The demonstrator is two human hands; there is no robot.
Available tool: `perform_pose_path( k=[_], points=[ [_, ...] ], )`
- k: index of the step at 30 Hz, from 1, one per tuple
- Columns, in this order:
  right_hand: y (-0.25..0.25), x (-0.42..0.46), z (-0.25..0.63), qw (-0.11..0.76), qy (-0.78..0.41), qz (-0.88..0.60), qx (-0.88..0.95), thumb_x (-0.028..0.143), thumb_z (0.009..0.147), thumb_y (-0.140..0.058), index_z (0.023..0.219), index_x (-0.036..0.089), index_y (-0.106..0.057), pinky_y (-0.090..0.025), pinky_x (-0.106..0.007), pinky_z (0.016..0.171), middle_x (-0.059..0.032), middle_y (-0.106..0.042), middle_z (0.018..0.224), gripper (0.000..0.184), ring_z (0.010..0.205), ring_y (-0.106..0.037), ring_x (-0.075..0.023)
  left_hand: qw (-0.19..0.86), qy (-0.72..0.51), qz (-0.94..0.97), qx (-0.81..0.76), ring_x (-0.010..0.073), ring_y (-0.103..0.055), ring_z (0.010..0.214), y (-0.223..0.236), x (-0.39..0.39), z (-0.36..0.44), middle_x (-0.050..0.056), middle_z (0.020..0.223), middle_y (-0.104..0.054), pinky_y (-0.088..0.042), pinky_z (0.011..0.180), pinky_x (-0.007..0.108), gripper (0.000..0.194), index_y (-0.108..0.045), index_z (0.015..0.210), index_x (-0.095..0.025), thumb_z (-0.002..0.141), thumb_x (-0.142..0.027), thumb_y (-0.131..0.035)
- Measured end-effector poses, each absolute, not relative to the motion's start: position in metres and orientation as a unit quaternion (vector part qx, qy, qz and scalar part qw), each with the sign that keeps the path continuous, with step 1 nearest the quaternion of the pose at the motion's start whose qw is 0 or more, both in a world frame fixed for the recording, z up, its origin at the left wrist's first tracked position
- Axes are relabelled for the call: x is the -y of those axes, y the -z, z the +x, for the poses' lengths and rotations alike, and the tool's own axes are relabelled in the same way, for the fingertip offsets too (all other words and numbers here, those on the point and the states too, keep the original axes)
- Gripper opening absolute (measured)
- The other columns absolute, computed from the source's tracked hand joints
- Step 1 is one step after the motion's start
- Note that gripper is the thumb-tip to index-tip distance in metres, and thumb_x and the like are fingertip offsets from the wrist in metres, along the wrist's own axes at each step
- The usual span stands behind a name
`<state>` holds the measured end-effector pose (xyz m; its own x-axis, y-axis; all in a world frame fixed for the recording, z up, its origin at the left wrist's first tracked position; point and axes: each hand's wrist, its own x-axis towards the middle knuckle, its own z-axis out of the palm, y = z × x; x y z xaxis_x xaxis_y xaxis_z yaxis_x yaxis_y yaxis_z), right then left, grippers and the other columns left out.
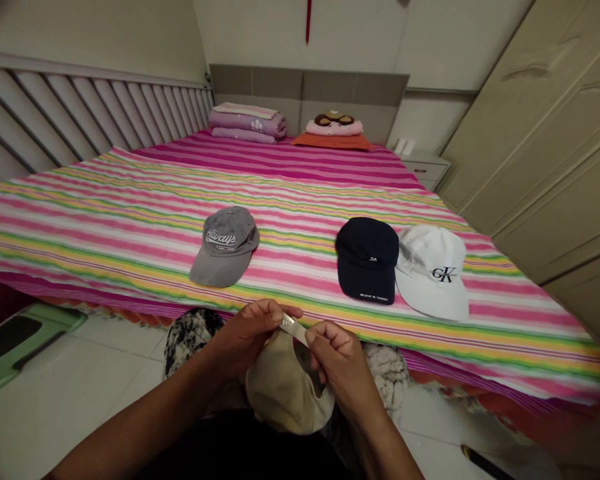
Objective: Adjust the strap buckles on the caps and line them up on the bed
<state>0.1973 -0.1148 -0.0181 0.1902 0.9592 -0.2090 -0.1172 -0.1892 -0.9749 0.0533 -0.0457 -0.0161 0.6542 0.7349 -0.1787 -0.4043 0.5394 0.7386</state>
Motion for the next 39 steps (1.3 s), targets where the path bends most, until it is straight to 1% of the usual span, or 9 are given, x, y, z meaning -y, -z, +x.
perform_pose_path(
  k=[5, 8, 13, 18, 21, 26, 31, 36, 39],
  points=[
    [0.022, 0.116, 0.192, 0.537, -0.59, -0.515, 0.315, 0.039, 0.066, -0.065, 0.063, 0.014, -0.052, -0.009, -0.018, 0.035, 0.0067, -0.042, 0.038, 0.028, 0.034, -0.021, -0.0021, 0.843, -0.335, 0.357, -0.224, 0.0081, -0.053, 0.062, 0.023, 0.049, 0.055, 0.006, 0.088, -0.062, -0.038, 0.06, 0.022, 0.014, -0.053, 0.067, -0.012, 0.068, -0.019, -0.065],
    [0.026, 0.117, 0.188, 0.561, -0.616, -0.47, 0.292, 0.035, 0.067, -0.066, 0.059, 0.015, -0.049, -0.009, -0.019, 0.037, 0.0076, -0.039, 0.037, 0.028, 0.035, -0.021, -0.0022, 0.84, -0.339, 0.361, -0.22, 0.0086, -0.054, 0.063, 0.027, 0.05, 0.056, 0.005, 0.083, -0.062, -0.039, 0.062, 0.022, 0.016, -0.053, 0.071, -0.012, 0.066, -0.019, -0.067],
    [0.031, 0.116, 0.186, 0.586, -0.621, -0.441, 0.276, 0.033, 0.07, -0.066, 0.058, 0.015, -0.047, -0.011, -0.02, 0.038, 0.0084, -0.037, 0.036, 0.028, 0.035, -0.02, -0.0024, 0.841, -0.314, 0.382, -0.218, 0.0111, -0.056, 0.071, 0.03, 0.053, 0.055, 0.004, 0.08, -0.061, -0.041, 0.067, 0.024, 0.03, -0.059, 0.09, -0.013, 0.063, -0.02, -0.07],
    [0.031, 0.117, 0.186, 0.576, -0.632, -0.444, 0.27, 0.032, 0.07, -0.066, 0.06, 0.016, -0.046, -0.01, -0.018, 0.037, 0.0081, -0.039, 0.038, 0.027, 0.035, -0.019, -0.0022, 0.828, -0.308, 0.408, -0.233, 0.0114, -0.056, 0.072, 0.029, 0.055, 0.055, 0.003, 0.075, -0.061, -0.04, 0.07, 0.024, 0.028, -0.063, 0.082, -0.012, 0.056, -0.016, -0.073],
    [0.029, 0.119, 0.185, 0.583, -0.654, -0.408, 0.255, 0.031, 0.07, -0.066, 0.064, 0.017, -0.045, -0.016, -0.016, 0.037, 0.0075, -0.042, 0.042, 0.026, 0.036, -0.023, -0.0026, 0.82, -0.323, 0.412, -0.231, 0.012, -0.056, 0.073, 0.029, 0.054, 0.057, 0.003, 0.076, -0.061, -0.04, 0.07, 0.025, 0.028, -0.064, 0.082, -0.012, 0.056, -0.016, -0.073],
    [0.025, 0.123, 0.184, 0.608, -0.65, -0.386, 0.243, 0.022, 0.066, -0.069, 0.073, 0.018, -0.047, -0.03, -0.014, 0.045, 0.0055, -0.049, 0.049, 0.022, 0.045, -0.04, -0.0048, 0.811, -0.337, 0.42, -0.229, 0.0108, -0.055, 0.069, 0.032, 0.054, 0.057, 0.003, 0.075, -0.061, -0.04, 0.067, 0.023, 0.028, -0.064, 0.081, -0.012, 0.055, -0.015, -0.074],
    [0.022, 0.124, 0.182, 0.608, -0.623, -0.426, 0.246, 0.021, 0.061, -0.074, 0.068, 0.018, -0.044, -0.033, -0.016, 0.044, 0.0047, -0.054, 0.051, 0.03, 0.045, -0.048, -0.0065, 0.818, -0.29, 0.451, -0.207, 0.01, -0.054, 0.064, 0.034, 0.051, 0.054, 0.001, 0.069, -0.06, -0.04, 0.064, 0.023, 0.025, -0.063, 0.08, -0.013, 0.057, -0.016, -0.073],
    [0.026, 0.121, 0.183, 0.612, -0.615, -0.43, 0.25, 0.022, 0.059, -0.075, 0.064, 0.018, -0.042, -0.034, -0.016, 0.045, 0.0054, -0.054, 0.049, 0.033, 0.044, -0.048, -0.0064, 0.807, -0.264, 0.488, -0.201, 0.0095, -0.052, 0.063, 0.029, 0.047, 0.05, 0.002, 0.068, -0.059, -0.039, 0.061, 0.022, 0.019, -0.063, 0.08, -0.012, 0.066, -0.023, -0.067],
    [0.028, 0.119, 0.186, 0.6, -0.625, -0.425, 0.264, 0.026, 0.061, -0.074, 0.065, 0.018, -0.042, -0.033, -0.018, 0.045, 0.0036, -0.055, 0.049, 0.033, 0.044, -0.048, -0.0078, 0.797, -0.279, 0.492, -0.21, 0.0097, -0.052, 0.061, 0.03, 0.047, 0.049, 0.002, 0.067, -0.059, -0.039, 0.061, 0.022, 0.02, -0.063, 0.08, -0.011, 0.066, -0.025, -0.067]
  ],
)
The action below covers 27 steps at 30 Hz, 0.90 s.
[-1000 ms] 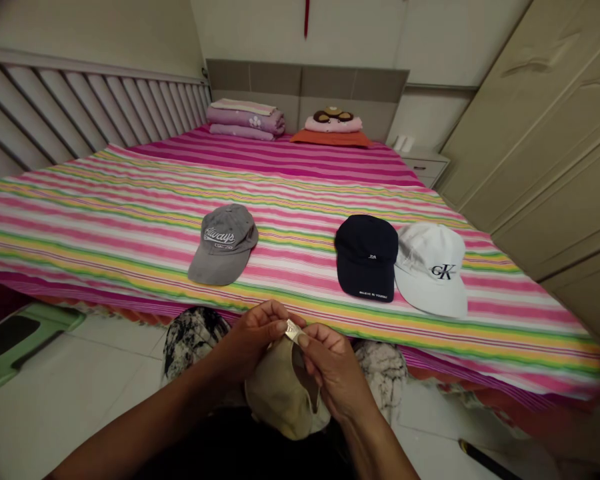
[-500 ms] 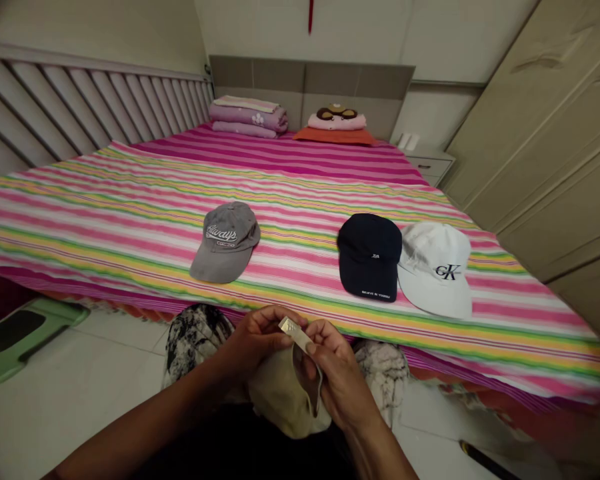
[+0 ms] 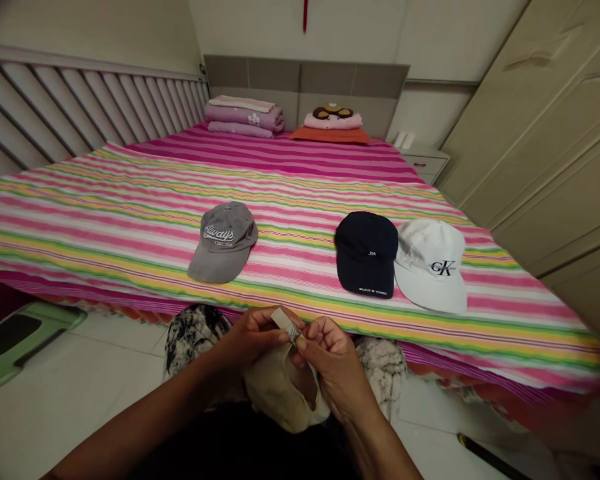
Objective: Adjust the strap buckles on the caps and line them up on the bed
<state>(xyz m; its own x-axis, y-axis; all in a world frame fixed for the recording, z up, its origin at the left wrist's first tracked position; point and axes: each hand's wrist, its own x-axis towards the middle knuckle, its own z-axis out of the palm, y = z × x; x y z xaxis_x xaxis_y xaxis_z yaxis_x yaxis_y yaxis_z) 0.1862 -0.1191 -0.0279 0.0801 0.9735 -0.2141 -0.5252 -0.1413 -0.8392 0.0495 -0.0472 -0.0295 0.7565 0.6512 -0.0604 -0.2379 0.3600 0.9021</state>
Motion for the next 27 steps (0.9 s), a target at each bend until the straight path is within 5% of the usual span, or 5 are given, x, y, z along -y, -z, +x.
perform_pose_path(
  k=[6, 17, 27],
  points=[
    [0.031, 0.12, 0.194, 0.538, -0.637, -0.463, 0.3, 0.036, 0.072, -0.063, 0.08, 0.017, -0.052, -0.035, -0.019, 0.048, 0.0008, -0.057, 0.057, 0.024, 0.048, -0.047, -0.0084, 0.796, -0.349, 0.424, -0.255, 0.0083, -0.051, 0.056, 0.039, 0.044, 0.051, 0.0, 0.064, -0.058, -0.038, 0.057, 0.021, 0.022, -0.062, 0.078, -0.012, 0.063, -0.027, -0.069],
    [0.029, 0.115, 0.183, 0.588, -0.626, -0.439, 0.265, 0.025, 0.06, -0.074, 0.066, 0.018, -0.045, -0.03, -0.017, 0.042, 0.0051, -0.053, 0.052, 0.03, 0.044, -0.044, -0.0066, 0.827, -0.29, 0.424, -0.229, 0.012, -0.055, 0.06, 0.042, 0.05, 0.054, 0.003, 0.067, -0.061, -0.042, 0.063, 0.026, 0.025, -0.062, 0.076, -0.011, 0.059, -0.026, -0.071],
    [0.02, 0.112, 0.189, 0.561, -0.608, -0.454, 0.33, 0.026, 0.063, -0.073, 0.065, 0.017, -0.047, -0.032, -0.018, 0.045, 0.0042, -0.053, 0.052, 0.028, 0.046, -0.046, -0.0071, 0.702, -0.287, 0.621, -0.196, 0.015, -0.053, 0.074, 0.03, 0.034, 0.044, 0.005, 0.077, -0.058, -0.041, 0.07, 0.027, 0.024, -0.063, 0.082, -0.013, 0.063, -0.027, -0.069]
  ],
)
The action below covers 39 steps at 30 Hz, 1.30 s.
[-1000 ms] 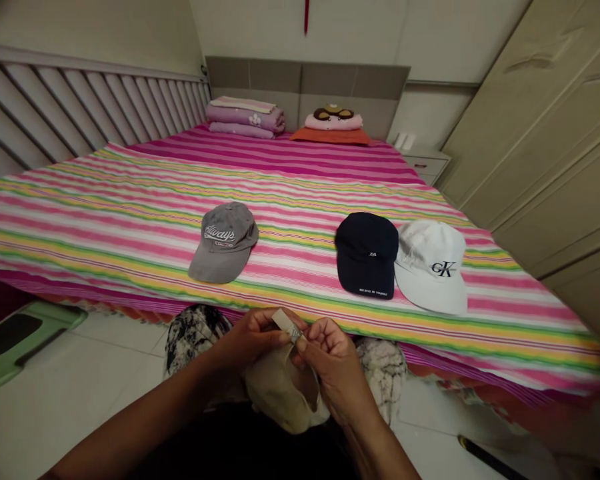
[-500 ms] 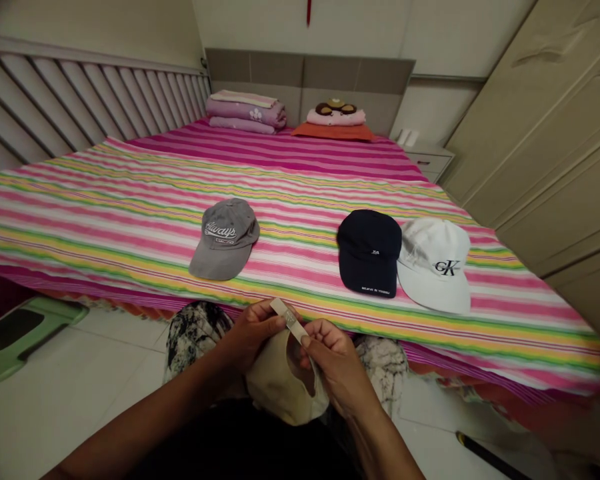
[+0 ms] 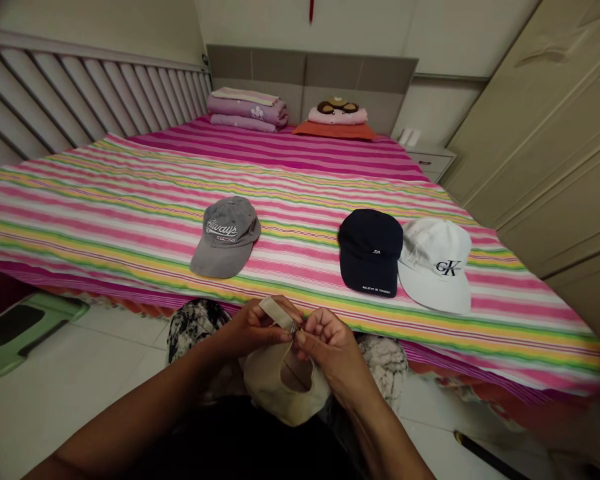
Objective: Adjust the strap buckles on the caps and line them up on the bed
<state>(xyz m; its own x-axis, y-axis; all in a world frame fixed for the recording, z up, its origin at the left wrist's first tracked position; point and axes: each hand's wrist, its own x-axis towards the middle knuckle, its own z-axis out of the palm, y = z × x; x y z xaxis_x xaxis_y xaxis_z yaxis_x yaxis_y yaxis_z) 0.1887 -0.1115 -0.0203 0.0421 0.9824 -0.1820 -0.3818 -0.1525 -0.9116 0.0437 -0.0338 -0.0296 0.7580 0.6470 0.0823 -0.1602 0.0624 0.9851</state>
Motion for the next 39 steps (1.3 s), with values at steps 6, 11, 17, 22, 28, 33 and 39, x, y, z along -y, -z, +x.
perform_pose_path(
  k=[6, 11, 17, 22, 28, 33, 39],
  points=[
    [0.013, 0.108, 0.19, 0.56, -0.609, -0.45, 0.336, 0.031, 0.06, -0.074, 0.067, 0.017, -0.048, -0.027, -0.017, 0.04, 0.0049, -0.05, 0.051, 0.03, 0.041, -0.04, -0.0055, 0.535, -0.364, 0.739, -0.189, 0.014, -0.049, 0.072, 0.018, 0.033, 0.047, 0.004, 0.077, -0.052, -0.038, 0.066, 0.024, 0.013, -0.067, 0.072, -0.017, 0.064, -0.027, -0.068],
    [0.01, 0.109, 0.189, 0.552, -0.636, -0.439, 0.312, 0.03, 0.058, -0.075, 0.069, 0.018, -0.047, -0.025, -0.015, 0.037, 0.0064, -0.048, 0.049, 0.033, 0.038, -0.037, -0.0042, 0.478, -0.366, 0.776, -0.188, 0.016, -0.048, 0.075, 0.014, 0.04, 0.049, 0.005, 0.077, -0.051, -0.037, 0.066, 0.024, 0.01, -0.068, 0.068, -0.019, 0.064, -0.029, -0.067],
    [0.014, 0.111, 0.188, 0.581, -0.602, -0.445, 0.32, 0.025, 0.061, -0.072, 0.069, 0.018, -0.047, -0.024, -0.014, 0.035, 0.0087, -0.041, 0.052, 0.027, 0.038, -0.028, -0.0021, 0.675, -0.298, 0.653, -0.171, 0.0158, -0.05, 0.075, 0.012, 0.032, 0.042, 0.008, 0.089, -0.054, -0.038, 0.064, 0.024, 0.053, -0.06, 0.1, -0.017, 0.062, -0.054, -0.061],
    [0.013, 0.111, 0.185, 0.559, -0.581, -0.476, 0.351, 0.029, 0.061, -0.073, 0.064, 0.018, -0.045, -0.025, -0.014, 0.035, 0.0087, -0.038, 0.05, 0.03, 0.039, -0.03, -0.0028, 0.709, -0.143, 0.646, -0.246, 0.0067, -0.037, 0.052, 0.002, 0.021, 0.038, 0.0, 0.06, -0.047, -0.026, 0.047, 0.019, 0.035, -0.057, 0.068, -0.012, 0.068, -0.047, -0.058],
    [0.012, 0.115, 0.199, 0.477, -0.65, -0.454, 0.38, 0.046, 0.072, -0.059, 0.082, 0.019, -0.052, -0.033, -0.019, 0.041, 0.0029, -0.052, 0.059, 0.029, 0.044, -0.045, -0.0078, 0.767, -0.086, 0.593, -0.229, 0.0062, -0.037, 0.048, 0.006, 0.019, 0.035, -0.002, 0.055, -0.046, -0.026, 0.047, 0.02, 0.021, -0.057, 0.062, -0.013, 0.067, -0.032, -0.061],
    [0.018, 0.117, 0.214, 0.402, -0.641, -0.465, 0.459, 0.043, 0.075, -0.056, 0.063, 0.015, -0.054, -0.032, -0.022, 0.046, 0.0005, -0.051, 0.052, 0.031, 0.045, -0.043, -0.0089, 0.779, -0.12, 0.567, -0.239, 0.0063, -0.04, 0.05, 0.015, 0.019, 0.031, -0.001, 0.059, -0.05, -0.029, 0.048, 0.02, 0.013, -0.058, 0.062, -0.012, 0.065, -0.025, -0.061],
    [0.017, 0.116, 0.212, 0.426, -0.585, -0.509, 0.466, 0.038, 0.071, -0.061, 0.057, 0.015, -0.054, -0.027, -0.022, 0.046, 0.0028, -0.047, 0.047, 0.027, 0.045, -0.037, -0.0081, 0.762, -0.117, 0.579, -0.266, 0.0038, -0.036, 0.045, 0.01, 0.022, 0.035, -0.003, 0.053, -0.048, -0.025, 0.044, 0.018, 0.02, -0.055, 0.064, -0.012, 0.064, -0.03, -0.065]
  ],
)
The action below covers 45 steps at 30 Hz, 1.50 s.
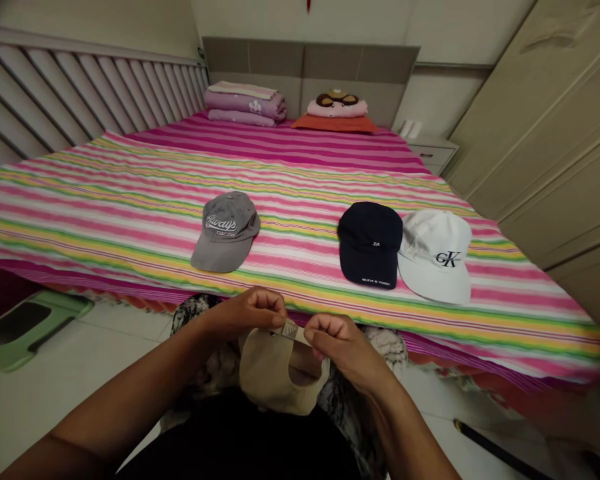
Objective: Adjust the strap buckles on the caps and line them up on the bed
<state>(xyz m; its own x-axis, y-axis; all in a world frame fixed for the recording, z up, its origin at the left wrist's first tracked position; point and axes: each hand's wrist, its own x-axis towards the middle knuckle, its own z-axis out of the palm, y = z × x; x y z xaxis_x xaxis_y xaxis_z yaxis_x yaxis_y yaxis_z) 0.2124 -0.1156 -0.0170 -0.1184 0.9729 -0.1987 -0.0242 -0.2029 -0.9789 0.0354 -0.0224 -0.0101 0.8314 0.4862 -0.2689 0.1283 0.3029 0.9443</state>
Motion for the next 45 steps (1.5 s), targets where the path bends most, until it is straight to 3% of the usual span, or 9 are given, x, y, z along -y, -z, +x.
perform_pose_path(
  k=[7, 16, 25, 30, 36, 40, 45],
  points=[
    [0.01, 0.111, 0.212, 0.402, -0.568, -0.523, 0.492, 0.037, 0.069, -0.06, 0.058, 0.015, -0.052, -0.024, -0.021, 0.044, 0.0042, -0.043, 0.047, 0.026, 0.044, -0.033, -0.0071, 0.788, -0.14, 0.541, -0.258, 0.0026, -0.041, 0.047, 0.011, 0.028, 0.044, -0.006, 0.054, -0.049, -0.028, 0.047, 0.016, 0.024, -0.052, 0.068, -0.013, 0.058, -0.023, -0.071],
    [0.02, 0.111, 0.206, 0.452, -0.617, -0.486, 0.424, 0.037, 0.07, -0.06, 0.056, 0.016, -0.047, -0.018, -0.021, 0.042, 0.0061, -0.037, 0.043, 0.028, 0.042, -0.027, -0.006, 0.825, -0.151, 0.493, -0.232, 0.0043, -0.048, 0.049, 0.019, 0.029, 0.042, -0.004, 0.059, -0.053, -0.034, 0.047, 0.016, 0.032, -0.049, 0.072, -0.014, 0.053, -0.02, -0.074],
    [0.032, 0.107, 0.221, 0.402, -0.667, -0.436, 0.451, 0.046, 0.077, -0.053, 0.065, 0.012, -0.055, -0.031, -0.022, 0.05, -0.0007, -0.053, 0.056, 0.036, 0.05, -0.042, -0.0091, 0.838, -0.191, 0.462, -0.218, 0.0054, -0.048, 0.047, 0.017, 0.016, 0.032, -0.002, 0.058, -0.056, -0.033, 0.044, 0.016, 0.027, -0.05, 0.069, -0.013, 0.055, -0.018, -0.073],
    [0.033, 0.106, 0.223, 0.499, -0.647, -0.411, 0.403, 0.038, 0.072, -0.062, 0.062, 0.015, -0.053, -0.031, -0.02, 0.05, 0.0025, -0.051, 0.053, 0.027, 0.048, -0.041, -0.0076, 0.834, -0.198, 0.458, -0.237, 0.0042, -0.049, 0.046, 0.01, 0.007, 0.029, -0.001, 0.057, -0.058, -0.034, 0.046, 0.015, 0.024, -0.056, 0.072, -0.011, 0.055, -0.016, -0.073],
    [0.016, 0.103, 0.22, 0.545, -0.619, -0.401, 0.399, 0.038, 0.07, -0.065, 0.061, 0.016, -0.054, -0.03, -0.02, 0.045, 0.0025, -0.05, 0.05, 0.026, 0.044, -0.039, -0.0081, 0.836, -0.122, 0.476, -0.245, 0.0078, -0.054, 0.051, 0.006, 0.003, 0.031, 0.004, 0.065, -0.063, -0.038, 0.05, 0.018, 0.039, -0.063, 0.094, -0.01, 0.065, -0.036, -0.066],
    [0.01, 0.102, 0.219, 0.54, -0.605, -0.415, 0.413, 0.038, 0.069, -0.065, 0.059, 0.015, -0.054, -0.031, -0.021, 0.046, 0.002, -0.049, 0.05, 0.027, 0.045, -0.04, -0.0085, 0.825, -0.065, 0.492, -0.271, 0.0074, -0.049, 0.045, 0.003, 0.004, 0.033, 0.002, 0.057, -0.06, -0.034, 0.044, 0.019, 0.042, -0.065, 0.08, -0.009, 0.064, -0.047, -0.064],
    [0.01, 0.102, 0.217, 0.548, -0.6, -0.415, 0.409, 0.037, 0.069, -0.065, 0.059, 0.015, -0.055, -0.031, -0.02, 0.046, 0.0027, -0.048, 0.049, 0.026, 0.044, -0.038, -0.0078, 0.83, -0.047, 0.496, -0.249, 0.004, -0.041, 0.041, -0.002, 0.009, 0.034, -0.003, 0.049, -0.052, -0.03, 0.042, 0.017, 0.027, -0.058, 0.065, -0.01, 0.063, -0.035, -0.069]
  ],
)
